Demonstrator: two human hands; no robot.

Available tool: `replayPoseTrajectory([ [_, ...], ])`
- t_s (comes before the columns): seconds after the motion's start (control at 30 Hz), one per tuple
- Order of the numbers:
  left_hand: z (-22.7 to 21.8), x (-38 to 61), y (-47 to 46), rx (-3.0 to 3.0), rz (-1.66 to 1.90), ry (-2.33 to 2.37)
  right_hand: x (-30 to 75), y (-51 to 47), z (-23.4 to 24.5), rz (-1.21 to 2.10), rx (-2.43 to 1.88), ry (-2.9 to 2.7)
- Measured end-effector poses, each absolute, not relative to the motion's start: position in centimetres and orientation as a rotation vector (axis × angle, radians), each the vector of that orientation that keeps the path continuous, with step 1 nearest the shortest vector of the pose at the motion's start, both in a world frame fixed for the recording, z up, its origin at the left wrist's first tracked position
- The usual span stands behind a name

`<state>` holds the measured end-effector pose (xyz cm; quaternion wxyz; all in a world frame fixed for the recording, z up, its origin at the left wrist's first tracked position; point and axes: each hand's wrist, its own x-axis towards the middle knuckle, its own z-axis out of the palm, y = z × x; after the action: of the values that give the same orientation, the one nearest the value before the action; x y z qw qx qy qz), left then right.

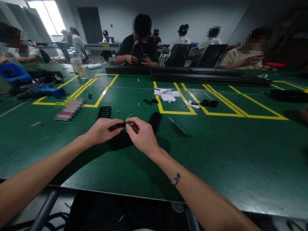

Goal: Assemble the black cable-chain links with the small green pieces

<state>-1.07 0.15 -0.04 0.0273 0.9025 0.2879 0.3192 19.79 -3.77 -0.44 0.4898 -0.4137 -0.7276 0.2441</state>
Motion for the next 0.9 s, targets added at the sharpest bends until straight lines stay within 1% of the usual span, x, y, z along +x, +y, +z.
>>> replayPoseTrajectory([
  [0.9,-0.13,-0.95,0.10,2.777,0.989,0.906,19.80,-3.72,-0.39,0.653,-0.973,-1.659],
])
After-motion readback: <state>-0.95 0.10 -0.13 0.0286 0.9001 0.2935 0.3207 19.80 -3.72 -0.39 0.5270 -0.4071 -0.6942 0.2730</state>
